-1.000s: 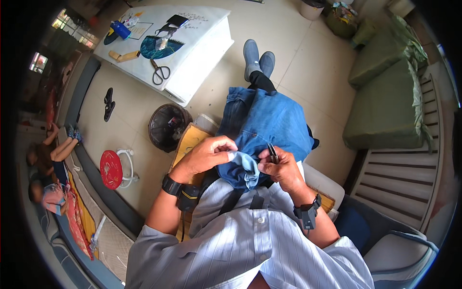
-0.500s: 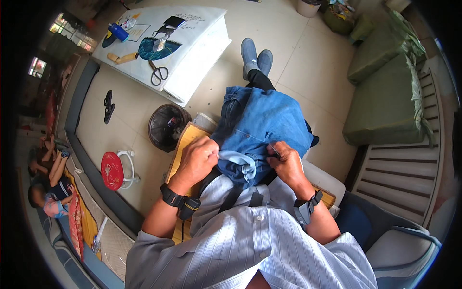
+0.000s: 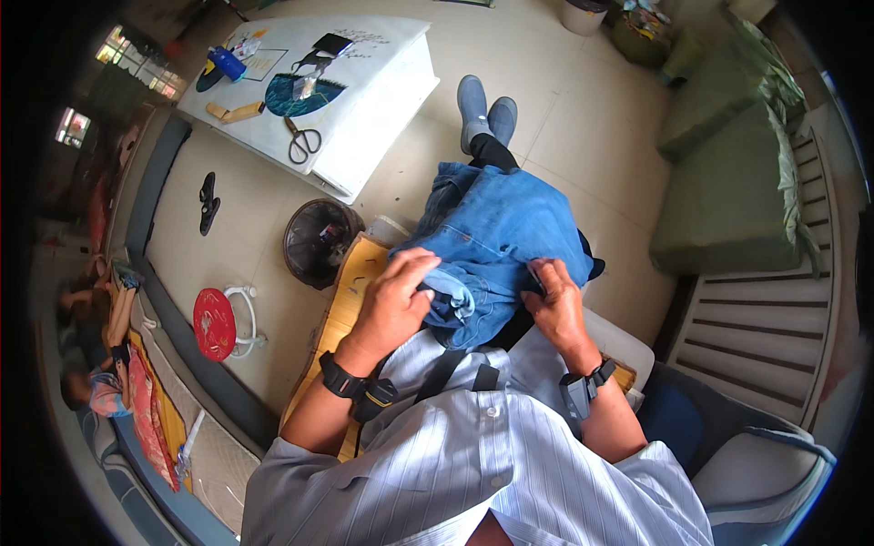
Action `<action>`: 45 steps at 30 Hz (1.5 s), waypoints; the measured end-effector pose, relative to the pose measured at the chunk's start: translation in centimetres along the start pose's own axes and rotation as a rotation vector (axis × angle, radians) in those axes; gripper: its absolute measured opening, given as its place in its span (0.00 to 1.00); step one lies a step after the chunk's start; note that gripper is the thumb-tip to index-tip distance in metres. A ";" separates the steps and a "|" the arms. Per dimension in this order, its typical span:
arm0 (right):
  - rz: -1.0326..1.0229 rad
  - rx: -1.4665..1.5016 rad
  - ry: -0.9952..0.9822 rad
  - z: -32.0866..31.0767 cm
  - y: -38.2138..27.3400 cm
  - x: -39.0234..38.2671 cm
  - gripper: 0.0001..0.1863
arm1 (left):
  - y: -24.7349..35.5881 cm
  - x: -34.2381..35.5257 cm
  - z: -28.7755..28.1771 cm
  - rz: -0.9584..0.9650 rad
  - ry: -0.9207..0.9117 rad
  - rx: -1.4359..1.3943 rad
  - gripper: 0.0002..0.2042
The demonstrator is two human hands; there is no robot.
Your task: The person uses small scissors to cut threads and fabric on a pair of blue denim jeans held on their lap. They repeatedly snip at seams and edges while adjusting the garment with both hands.
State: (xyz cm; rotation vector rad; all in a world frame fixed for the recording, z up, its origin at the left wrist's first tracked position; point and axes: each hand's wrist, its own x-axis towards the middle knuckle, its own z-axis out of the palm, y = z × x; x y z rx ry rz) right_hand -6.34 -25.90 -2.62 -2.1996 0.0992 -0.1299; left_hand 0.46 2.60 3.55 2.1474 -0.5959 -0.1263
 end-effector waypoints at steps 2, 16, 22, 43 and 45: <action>-0.016 -0.061 -0.036 0.2 0.2 0.2 0.22 | -1.0 -0.1 0.9 -0.051 -0.055 -0.013 0.21; 0.035 -0.052 0.053 0.7 2.3 1.0 0.10 | 0.7 0.7 -1.5 0.168 0.186 -0.159 0.13; 0.165 0.174 0.258 -4.1 2.4 1.0 0.08 | -2.3 -0.3 0.6 -0.187 0.302 -0.632 0.12; 0.432 0.315 0.500 -6.7 12.0 0.0 0.02 | -1.8 -1.4 7.1 -0.806 -0.146 -1.251 0.19; 0.503 0.579 0.387 -8.3 4.5 0.4 0.04 | 0.7 -1.0 5.6 -0.686 -0.054 -1.303 0.17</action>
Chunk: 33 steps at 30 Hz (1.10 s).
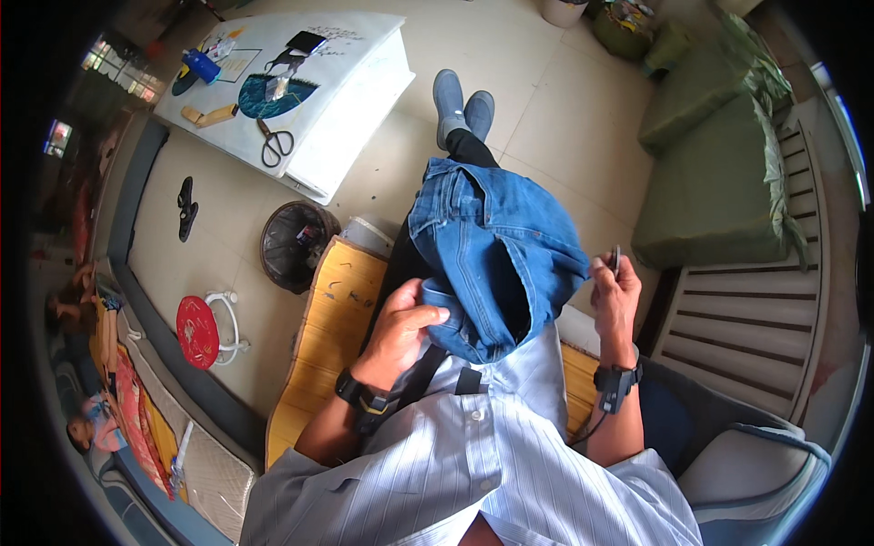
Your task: The person uses small scissors to cut threads and fabric on a pair of blue denim jeans held on their lap. They repeatedly snip at seams and edges while adjusting the garment with both hands.
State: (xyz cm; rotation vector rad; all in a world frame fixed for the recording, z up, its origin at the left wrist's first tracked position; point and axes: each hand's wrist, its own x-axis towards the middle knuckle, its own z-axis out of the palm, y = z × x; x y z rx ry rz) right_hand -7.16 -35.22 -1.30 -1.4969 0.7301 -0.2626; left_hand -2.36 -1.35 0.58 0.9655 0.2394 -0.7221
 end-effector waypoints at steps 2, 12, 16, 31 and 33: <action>-0.003 0.030 -0.183 1.6 -2.2 -2.1 0.06 | 1.1 -0.6 1.1 0.152 0.001 0.000 0.17; -0.023 0.038 -0.401 6.4 -1.9 -4.0 0.11 | 5.3 -8.8 -3.7 -0.163 0.037 0.556 0.09; -0.098 -0.211 -0.463 7.5 -0.2 -4.1 0.12 | 3.8 -8.5 -5.9 0.266 0.143 1.413 0.07; -0.353 -0.492 -0.118 5.9 3.8 -1.9 0.23 | 2.0 -0.9 -1.4 0.310 -0.118 1.379 0.17; -0.385 -0.586 -0.148 6.3 4.7 -1.4 0.24 | 0.4 -1.4 -2.2 0.356 -0.050 1.593 0.17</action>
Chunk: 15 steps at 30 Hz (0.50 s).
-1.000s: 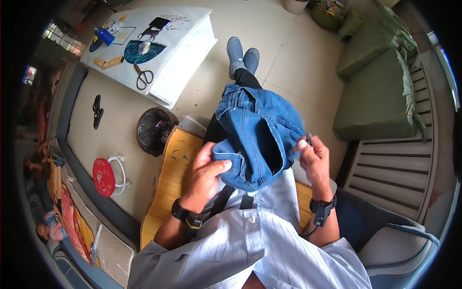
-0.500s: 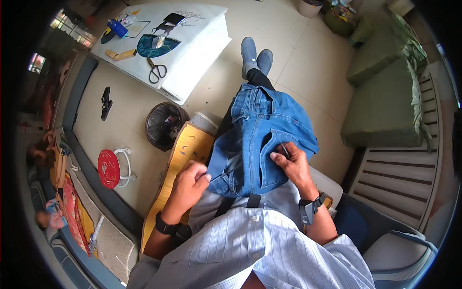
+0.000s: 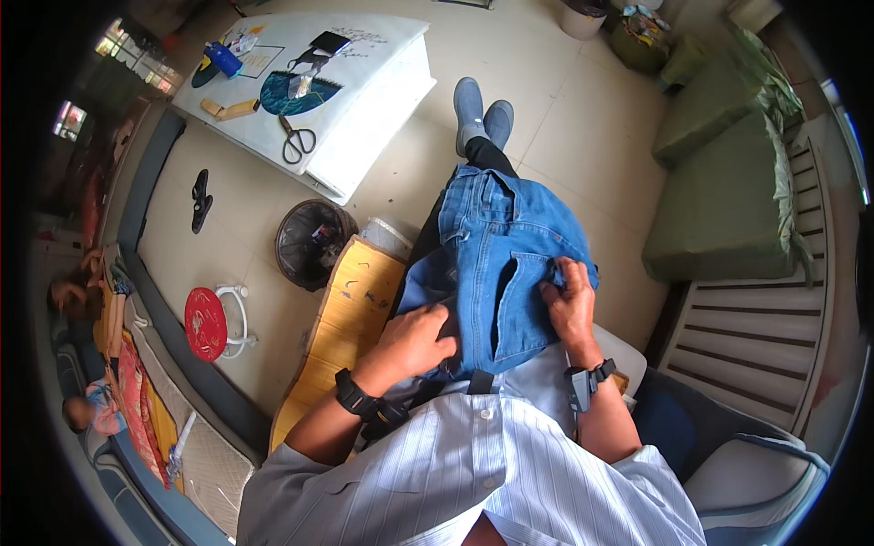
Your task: The person uses small scissors to cut threads and fabric on a pair of blue denim jeans held on their lap. They repeatedly snip at seams and edges while adjusting the garment with both hands.
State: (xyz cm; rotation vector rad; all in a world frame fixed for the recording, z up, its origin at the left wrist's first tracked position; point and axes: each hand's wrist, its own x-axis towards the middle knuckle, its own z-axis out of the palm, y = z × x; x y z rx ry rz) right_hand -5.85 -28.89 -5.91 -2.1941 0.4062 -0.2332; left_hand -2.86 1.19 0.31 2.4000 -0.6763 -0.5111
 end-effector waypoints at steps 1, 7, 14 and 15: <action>-0.028 -0.062 -0.009 0.2 -0.1 0.0 0.27 | -0.1 -0.2 0.3 -0.041 -0.035 -0.015 0.18; -0.126 -0.106 0.006 0.3 -1.4 0.6 0.27 | -2.9 0.3 1.0 -0.212 -0.298 -0.381 0.15; -0.083 -0.024 -0.016 0.6 1.3 1.4 0.18 | 0.9 -1.4 -3.5 -0.118 0.088 -0.752 0.09; -0.087 0.000 0.001 0.8 1.4 1.3 0.16 | 2.2 -1.6 -4.9 -0.063 0.159 -0.744 0.08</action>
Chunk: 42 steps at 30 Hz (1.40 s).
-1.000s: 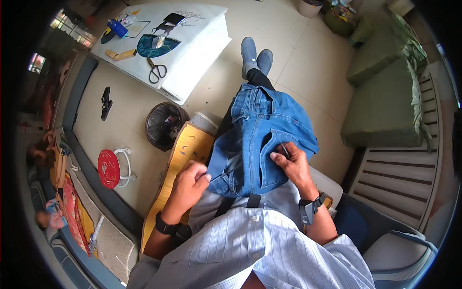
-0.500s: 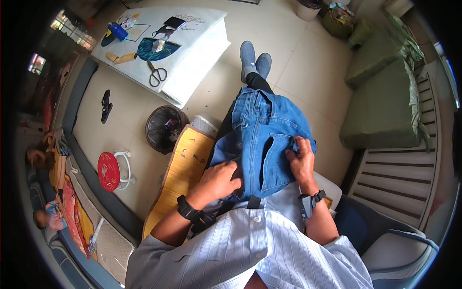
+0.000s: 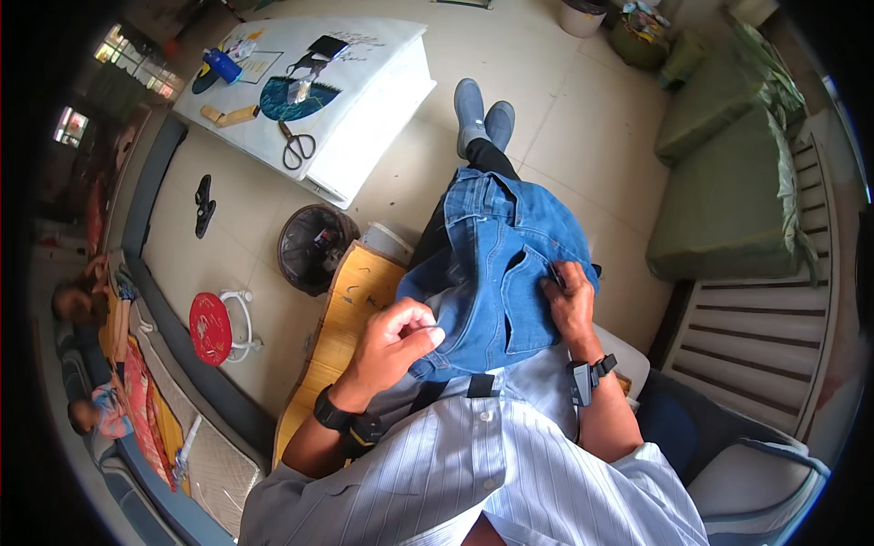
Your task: The person uses small scissors to cut threads and fabric on a pair of blue denim jeans held on their lap. They repeatedly snip at seams and edges while adjusting the garment with both hands.
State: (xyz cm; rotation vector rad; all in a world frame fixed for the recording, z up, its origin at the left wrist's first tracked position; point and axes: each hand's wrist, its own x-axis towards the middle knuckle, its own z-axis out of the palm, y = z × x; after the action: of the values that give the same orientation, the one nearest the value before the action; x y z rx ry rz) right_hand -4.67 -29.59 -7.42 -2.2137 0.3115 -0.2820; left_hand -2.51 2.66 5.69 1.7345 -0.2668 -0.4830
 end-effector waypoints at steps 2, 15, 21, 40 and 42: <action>0.019 0.080 0.014 0.1 -0.1 -0.2 0.14 | 3.3 -0.6 -0.6 0.183 0.069 0.117 0.07; 0.250 0.421 -0.068 -2.3 -1.2 -0.1 0.11 | -3.3 -3.7 -3.9 -0.475 -0.255 -0.384 0.09; 0.201 0.645 -0.052 -2.9 -6.7 -0.2 0.02 | -5.0 2.7 -1.3 -0.445 0.027 -0.603 0.15; 0.477 1.298 -0.238 2.2 -6.3 -0.4 0.07 | -4.8 5.8 1.0 -0.129 0.034 -0.640 0.14; 0.466 1.271 -0.249 1.9 -6.9 -0.3 0.08 | -4.9 5.7 1.1 -0.122 0.060 -0.622 0.15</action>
State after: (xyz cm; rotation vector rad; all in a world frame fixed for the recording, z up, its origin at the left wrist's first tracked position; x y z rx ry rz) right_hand -3.50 -23.92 -3.12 -0.8709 0.3562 0.0702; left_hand 1.64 0.31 -0.19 1.1571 0.0374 -0.5333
